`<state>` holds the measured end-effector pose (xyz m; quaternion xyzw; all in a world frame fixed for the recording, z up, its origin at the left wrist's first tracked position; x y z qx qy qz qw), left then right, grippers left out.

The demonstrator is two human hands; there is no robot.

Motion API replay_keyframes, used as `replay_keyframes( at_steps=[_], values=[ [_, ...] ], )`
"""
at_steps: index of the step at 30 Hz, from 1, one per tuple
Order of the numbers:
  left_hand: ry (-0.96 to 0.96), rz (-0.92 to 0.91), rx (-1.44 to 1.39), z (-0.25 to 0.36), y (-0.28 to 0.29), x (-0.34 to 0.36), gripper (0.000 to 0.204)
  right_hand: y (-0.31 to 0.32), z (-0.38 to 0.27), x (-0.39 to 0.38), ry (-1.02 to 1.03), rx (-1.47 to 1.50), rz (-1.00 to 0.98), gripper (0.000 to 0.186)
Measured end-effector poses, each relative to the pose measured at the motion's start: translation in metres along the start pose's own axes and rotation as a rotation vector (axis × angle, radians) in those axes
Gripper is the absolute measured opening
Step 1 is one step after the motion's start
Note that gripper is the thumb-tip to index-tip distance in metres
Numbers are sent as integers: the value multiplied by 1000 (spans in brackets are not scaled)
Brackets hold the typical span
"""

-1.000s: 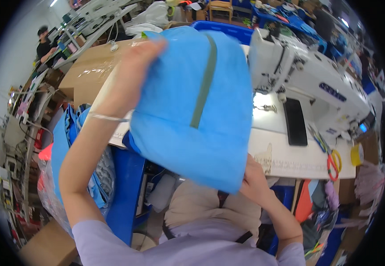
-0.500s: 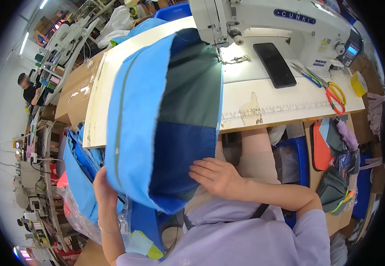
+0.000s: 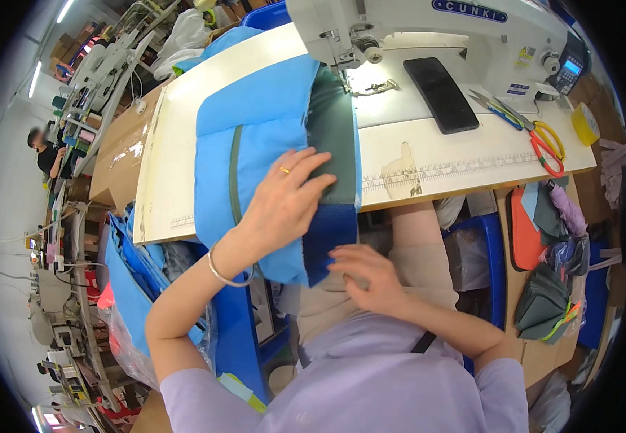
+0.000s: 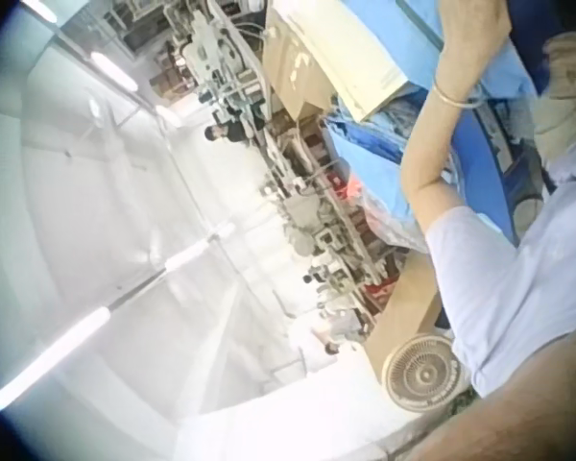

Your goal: The person operates an industrial sewing machine to stitch a blue fabric bag. They align the edges of the bag, guide the material under the needle, and sew along the seams. The person repeatedly adjusts the fabric and rotates the bag to sew different sections.

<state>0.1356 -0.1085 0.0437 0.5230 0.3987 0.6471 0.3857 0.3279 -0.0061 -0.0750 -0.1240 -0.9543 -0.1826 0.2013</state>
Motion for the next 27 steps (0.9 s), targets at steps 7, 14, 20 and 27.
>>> replay_keyframes(
  at_steps=[7, 14, 20, 27],
  values=[
    [94, -42, 53, -15, -9, 9, 39, 19, 48, 30, -383, 122, 151, 68],
    [84, -199, -37, -19, -21, 30, 54, -7, 10, 31, -588, 680, -356, 52],
    [50, -252, -77, -24, -24, 42, 58, 6, -9, 29, -699, 1051, -398, 40],
    [21, -190, -72, -24, -27, 45, 54, 7, -6, 17, -765, 1039, -504, 41]
  ],
)
Point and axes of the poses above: each hand's wrist, its own x-axis towards the middle knuckle, its own y-axis out of the back of the hand, z = x × y, the point moved 1 cm from there along x, towards the middle knuckle, and after that the axes turned 1 degree about -z, right-handed, at the moved point
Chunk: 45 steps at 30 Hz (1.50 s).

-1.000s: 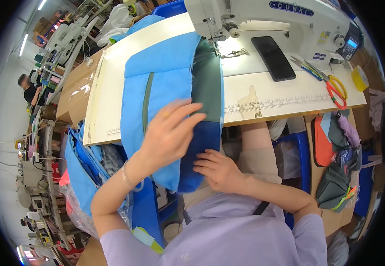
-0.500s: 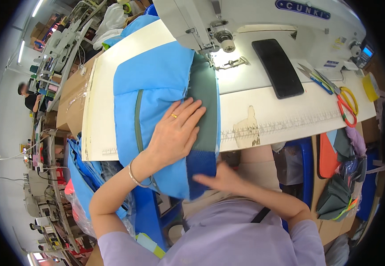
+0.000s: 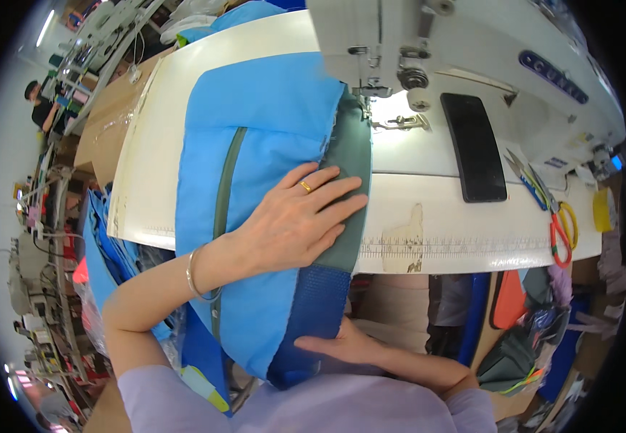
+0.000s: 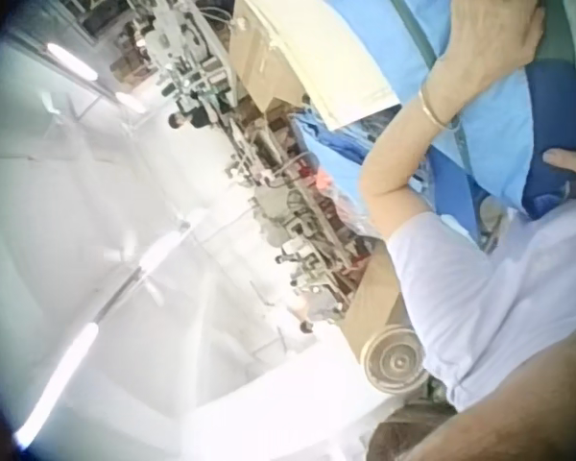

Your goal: The person operates an industrial sewing machine to stitch a blue fabric bag. They align the edges of the bag, guide the material under the needle, and sew along the seams. The person repeatedly adjusts the fabric and rotates the bag to sew different sections.

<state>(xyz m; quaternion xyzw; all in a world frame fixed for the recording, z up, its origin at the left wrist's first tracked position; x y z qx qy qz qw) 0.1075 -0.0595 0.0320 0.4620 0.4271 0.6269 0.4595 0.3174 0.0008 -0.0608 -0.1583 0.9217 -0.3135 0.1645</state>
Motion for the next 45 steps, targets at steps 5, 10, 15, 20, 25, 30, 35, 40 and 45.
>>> replay_keyframes(
  at_steps=[5, 10, 15, 20, 25, 30, 35, 40, 45],
  values=[
    [-33, 20, 11, 4, -1, -2, 45, -8, 14, -14, 0, -117, 39, 40],
    [-30, 19, -4, 0, 2, 9, 39, -9, 14, -12, 59, -45, 126, 34],
    [-27, 32, 26, -18, 0, 26, 36, 0, 10, -3, 113, 10, 163, 40],
    [-28, 85, 55, -34, -4, 46, 34, 8, 2, 5, 140, 167, 233, 46],
    [-84, 115, 113, -56, -3, 59, 26, 4, -18, 16, 171, 275, 379, 31],
    [-88, -56, 115, -34, 7, 59, 25, 8, -24, 9, 190, 13, 412, 22],
    [-6, 1, 47, -9, 6, 32, 36, 4, -28, 5, 389, -319, 370, 24],
    [15, 41, 37, -6, 4, 20, 47, 6, -15, 3, 281, -411, 295, 24],
    [-11, -3, 23, -10, 7, 25, 49, 3, -16, 1, 234, -279, 299, 24]
  ],
)
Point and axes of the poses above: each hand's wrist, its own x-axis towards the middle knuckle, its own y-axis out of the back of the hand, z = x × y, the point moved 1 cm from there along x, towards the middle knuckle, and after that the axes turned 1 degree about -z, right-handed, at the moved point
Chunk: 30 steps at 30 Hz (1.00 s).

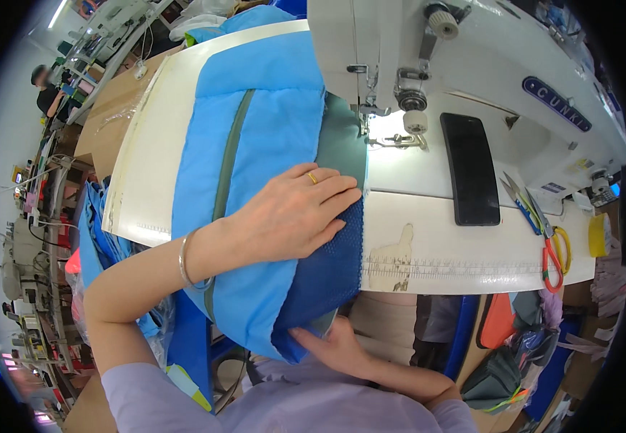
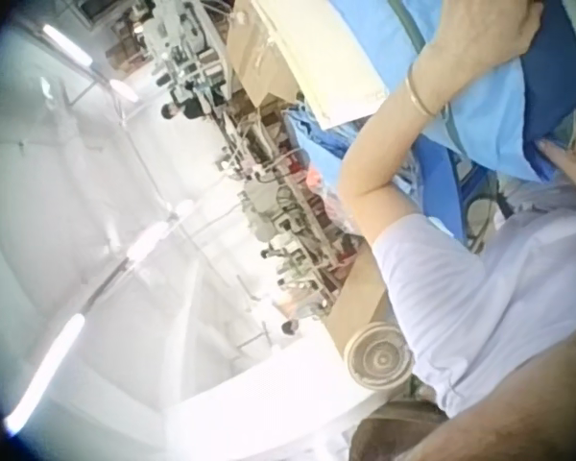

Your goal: The person operates an industrial sewing machine to stitch a blue fabric bag. They align the edges of the bag, guide the material under the needle, and sew along the seams. The person repeatedly adjusts the fabric and rotates the bag to sew different sections.

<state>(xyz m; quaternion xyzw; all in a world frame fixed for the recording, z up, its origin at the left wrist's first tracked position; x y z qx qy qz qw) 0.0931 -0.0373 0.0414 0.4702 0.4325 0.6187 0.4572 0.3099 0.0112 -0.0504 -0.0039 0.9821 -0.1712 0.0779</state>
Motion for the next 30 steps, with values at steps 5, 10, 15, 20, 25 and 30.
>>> replay_keyframes(
  at_steps=[5, 10, 15, 20, 25, 30],
  values=[
    [-35, -38, -9, -3, 4, 4, 48, -5, -4, -1, 10, -2, 20, 19],
    [-85, -7, -4, -18, 3, 10, 43, -6, -17, 8, -77, 32, 36, 16],
    [-80, -18, 37, -38, 3, 25, 40, -3, -32, 19, -70, 77, 99, 16],
    [-48, -12, 12, -55, 3, 40, 39, 8, -22, 19, -264, 147, -20, 24],
    [-70, -144, 137, 3, 28, 11, 19, 17, 15, 13, -238, -3, -54, 26],
    [103, -302, 124, 64, 48, -76, 30, 9, 27, -1, -193, -290, -24, 31]
  ],
)
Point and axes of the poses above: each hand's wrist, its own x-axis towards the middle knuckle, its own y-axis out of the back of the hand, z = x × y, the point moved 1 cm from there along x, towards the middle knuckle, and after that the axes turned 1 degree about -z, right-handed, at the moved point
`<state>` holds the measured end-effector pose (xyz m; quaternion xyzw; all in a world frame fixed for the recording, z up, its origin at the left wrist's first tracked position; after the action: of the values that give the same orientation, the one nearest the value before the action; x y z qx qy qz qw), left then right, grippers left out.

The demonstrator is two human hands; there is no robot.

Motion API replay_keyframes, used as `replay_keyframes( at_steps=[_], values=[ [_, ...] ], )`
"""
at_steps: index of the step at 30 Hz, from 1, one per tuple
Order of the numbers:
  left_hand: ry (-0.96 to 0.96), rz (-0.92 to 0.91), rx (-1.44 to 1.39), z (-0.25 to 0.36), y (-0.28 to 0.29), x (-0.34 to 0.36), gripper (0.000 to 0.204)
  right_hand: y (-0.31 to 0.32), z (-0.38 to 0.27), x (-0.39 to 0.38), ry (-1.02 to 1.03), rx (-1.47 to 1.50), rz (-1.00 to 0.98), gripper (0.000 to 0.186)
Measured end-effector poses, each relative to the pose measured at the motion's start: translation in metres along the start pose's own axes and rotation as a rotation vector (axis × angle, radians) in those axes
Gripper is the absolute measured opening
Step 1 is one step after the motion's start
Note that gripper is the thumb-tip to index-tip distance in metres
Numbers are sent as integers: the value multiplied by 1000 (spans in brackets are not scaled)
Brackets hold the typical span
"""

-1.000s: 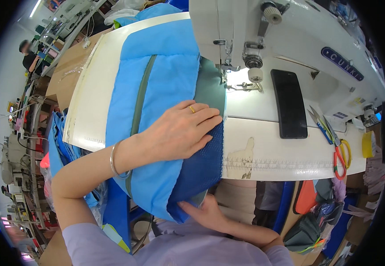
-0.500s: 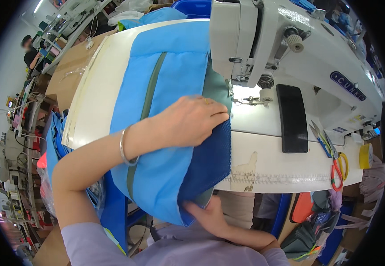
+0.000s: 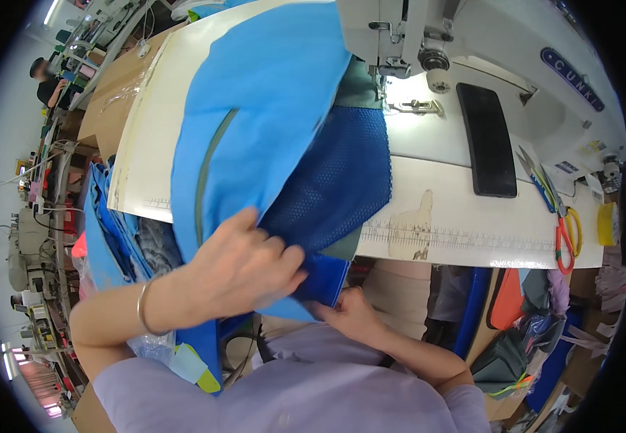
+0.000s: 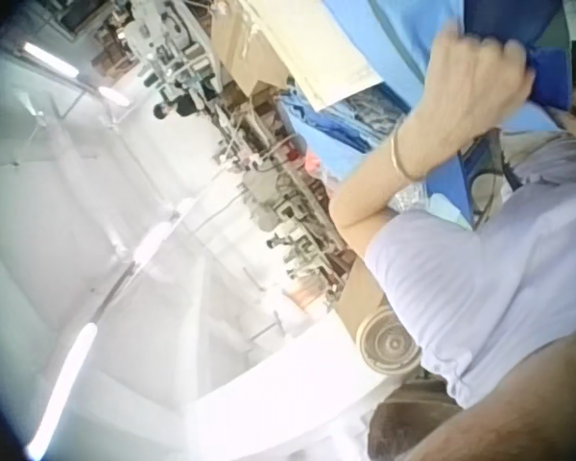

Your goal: The person operates an industrial sewing machine to stitch a blue fabric bag. They align the edges of the bag, guide the material under the needle, and sew along the seams. The person repeatedly adjusts the fabric and rotates the bag to sew different sections.

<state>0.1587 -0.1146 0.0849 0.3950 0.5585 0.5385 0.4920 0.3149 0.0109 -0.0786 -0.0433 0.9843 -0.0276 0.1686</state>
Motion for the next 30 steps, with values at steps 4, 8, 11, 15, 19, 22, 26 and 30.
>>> replay_keyframes(
  at_steps=[4, 8, 11, 15, 19, 22, 26, 30],
  values=[
    [246, 48, 43, 23, -8, -34, 24, -15, 6, -5, 116, -41, 5, 33],
    [315, 248, 216, 12, -14, -22, 55, -19, 8, -7, 136, -163, 18, 34],
    [202, 379, 407, 5, -6, 1, 70, -23, 5, -7, 136, -154, 36, 38],
    [32, 640, 573, -5, 5, 45, 67, -23, 3, -11, 83, -87, 19, 43],
    [-65, 629, 417, -17, -8, 66, 60, -23, 5, -16, 82, -196, 61, 43],
    [-7, 483, 88, -9, 1, 46, 54, -19, -8, -24, 137, -202, 118, 39],
    [25, 511, -34, -3, 1, 7, 51, 6, 8, -35, 388, -214, 351, 19],
    [12, 578, 13, 2, -6, 1, 48, 47, -11, -30, 956, -793, 729, 27]
  ],
)
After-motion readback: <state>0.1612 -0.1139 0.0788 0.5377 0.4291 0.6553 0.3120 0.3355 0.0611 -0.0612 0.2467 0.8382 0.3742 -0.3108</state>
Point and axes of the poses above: each hand's wrist, its own x-axis towards the middle knuckle, its own y-axis out of the back of the hand, z = x × y, the point moved 1 cm from there along x, towards the middle knuckle, and after that the axes turned 1 degree about -z, right-handed, at the moved point
